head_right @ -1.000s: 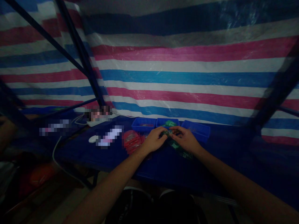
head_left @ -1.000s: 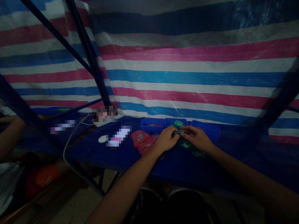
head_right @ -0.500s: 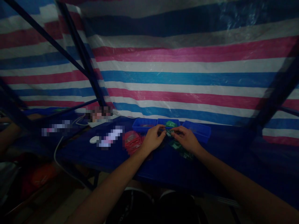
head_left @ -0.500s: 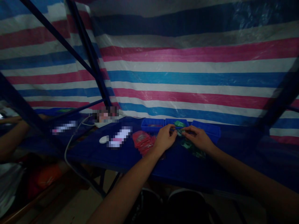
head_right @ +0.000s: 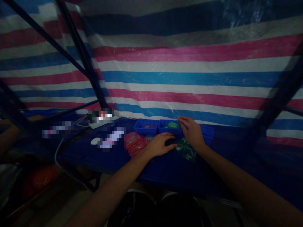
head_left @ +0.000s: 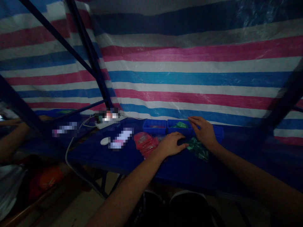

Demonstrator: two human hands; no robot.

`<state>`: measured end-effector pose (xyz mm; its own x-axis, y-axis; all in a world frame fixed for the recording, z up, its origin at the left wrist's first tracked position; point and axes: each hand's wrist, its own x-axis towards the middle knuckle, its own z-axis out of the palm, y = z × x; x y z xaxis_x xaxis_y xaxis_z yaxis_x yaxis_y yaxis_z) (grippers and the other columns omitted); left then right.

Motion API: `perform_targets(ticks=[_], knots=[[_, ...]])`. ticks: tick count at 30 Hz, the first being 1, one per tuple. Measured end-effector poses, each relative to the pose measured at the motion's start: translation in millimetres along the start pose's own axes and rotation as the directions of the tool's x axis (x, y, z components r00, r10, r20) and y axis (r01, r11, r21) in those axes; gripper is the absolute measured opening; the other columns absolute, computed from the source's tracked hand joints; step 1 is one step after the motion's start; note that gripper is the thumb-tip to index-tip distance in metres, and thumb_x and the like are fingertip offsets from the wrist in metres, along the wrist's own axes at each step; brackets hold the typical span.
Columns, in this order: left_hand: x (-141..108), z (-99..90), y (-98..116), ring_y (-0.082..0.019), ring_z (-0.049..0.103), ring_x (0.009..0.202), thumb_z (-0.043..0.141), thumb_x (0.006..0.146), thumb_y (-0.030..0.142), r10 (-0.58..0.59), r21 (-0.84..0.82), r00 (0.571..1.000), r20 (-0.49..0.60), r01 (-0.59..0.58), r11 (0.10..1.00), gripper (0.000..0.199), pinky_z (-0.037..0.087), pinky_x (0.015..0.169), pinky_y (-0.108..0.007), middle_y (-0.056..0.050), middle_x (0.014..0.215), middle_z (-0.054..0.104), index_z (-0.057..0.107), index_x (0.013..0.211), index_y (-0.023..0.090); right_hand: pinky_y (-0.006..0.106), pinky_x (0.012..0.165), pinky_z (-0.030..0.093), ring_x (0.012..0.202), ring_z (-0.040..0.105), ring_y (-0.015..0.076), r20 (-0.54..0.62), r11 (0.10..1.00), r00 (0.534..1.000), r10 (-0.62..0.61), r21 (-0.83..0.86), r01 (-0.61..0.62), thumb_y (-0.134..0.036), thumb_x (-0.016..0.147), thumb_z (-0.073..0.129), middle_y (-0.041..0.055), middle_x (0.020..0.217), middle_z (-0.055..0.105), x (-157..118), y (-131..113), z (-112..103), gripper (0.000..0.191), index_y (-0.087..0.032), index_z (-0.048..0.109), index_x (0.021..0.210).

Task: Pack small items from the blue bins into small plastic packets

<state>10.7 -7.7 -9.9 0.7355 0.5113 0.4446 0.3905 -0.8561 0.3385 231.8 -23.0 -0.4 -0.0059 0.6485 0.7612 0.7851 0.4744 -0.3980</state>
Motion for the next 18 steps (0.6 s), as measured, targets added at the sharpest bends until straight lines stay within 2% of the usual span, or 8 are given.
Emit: perform_targets(ticks=[3, 6, 10, 14, 16, 18], knots=[[-0.1, -2.0, 0.8, -0.026, 0.064, 0.12, 0.065, 0.091, 0.055, 0.006, -0.008, 0.999, 0.047, -0.005, 1.0, 0.053, 0.047, 0.109, -0.04, -0.013, 0.128, 0.068, 0.069, 0.129, 0.018, 0.05, 0.114, 0.044, 0.129, 0.06, 0.0298, 0.253, 0.986, 0.963, -0.096, -0.106, 0.127, -0.032, 0.101, 0.048, 0.0133, 0.137, 0.066, -2.7, 4.0, 12.6, 0.04, -0.019, 0.065, 0.135], [0.7, -4.3, 1.1, -0.026, 0.065, 0.118, 0.068, 0.089, 0.055, 0.032, -0.01, 0.996, 0.086, -0.031, 0.999, 0.049, 0.048, 0.108, -0.04, -0.012, 0.127, 0.07, 0.072, 0.124, 0.02, 0.057, 0.119, 0.034, 0.136, 0.054, 0.0332, 0.367, 0.958, 0.923, -0.114, -0.207, 0.2, -0.034, 0.099, 0.052, 0.0177, 0.144, 0.061, -7.7, 5.3, 22.1, 0.048, -0.014, 0.058, 0.142], [2.1, -3.0, -1.3, -0.026, 0.067, 0.115, 0.068, 0.089, 0.054, 0.062, -0.001, 0.992, 0.108, -0.062, 0.998, 0.043, 0.048, 0.106, -0.039, -0.01, 0.121, 0.072, 0.075, 0.117, 0.022, 0.064, 0.12, 0.027, 0.142, 0.047, 0.0371, 0.364, 0.935, 0.926, -0.098, -0.286, 0.211, -0.037, 0.098, 0.052, 0.0202, 0.146, 0.059, -10.5, 3.7, 23.1, 0.052, -0.012, 0.056, 0.143], [2.8, -3.5, 1.3, -0.024, 0.068, 0.108, 0.064, 0.093, 0.051, 0.045, 0.012, 0.995, 0.093, -0.046, 0.999, 0.036, 0.05, 0.101, -0.037, -0.009, 0.113, 0.074, 0.077, 0.108, 0.021, 0.061, 0.122, 0.028, 0.145, 0.042, 0.0358, 0.312, 0.937, 0.942, -0.126, -0.273, 0.216, -0.035, 0.1, 0.049, 0.0201, 0.147, 0.057, -9.8, -5.4, 15.5, 0.051, -0.011, 0.055, 0.144], [2.6, -7.5, 6.4, -0.024, 0.069, 0.101, 0.063, 0.094, 0.05, 0.001, 0.025, 0.999, 0.053, -0.002, 1.0, 0.033, 0.051, 0.095, -0.036, -0.008, 0.104, 0.075, 0.077, 0.1, 0.02, 0.057, 0.122, 0.031, 0.145, 0.043, 0.0325, 0.286, 0.949, 0.942, -0.178, -0.203, 0.241, -0.031, 0.102, 0.045, 0.0169, 0.146, 0.058, -9.6, -11.4, 11.2, 0.046, -0.014, 0.056, 0.143], [2.0, -14.4, 12.8, -0.023, 0.068, 0.094, 0.062, 0.094, 0.048, -0.058, 0.036, 0.997, -0.054, 0.06, 0.998, 0.03, 0.052, 0.09, -0.036, -0.007, 0.097, 0.074, 0.076, 0.093, 0.021, 0.055, 0.12, 0.036, 0.139, 0.05, 0.0302, 0.268, 0.963, 0.94, -0.211, -0.108, 0.247, -0.027, 0.102, 0.042, 0.014, 0.14, 0.063, -10.6, -16.7, 7.8, 0.042, -0.019, 0.06, 0.14]])
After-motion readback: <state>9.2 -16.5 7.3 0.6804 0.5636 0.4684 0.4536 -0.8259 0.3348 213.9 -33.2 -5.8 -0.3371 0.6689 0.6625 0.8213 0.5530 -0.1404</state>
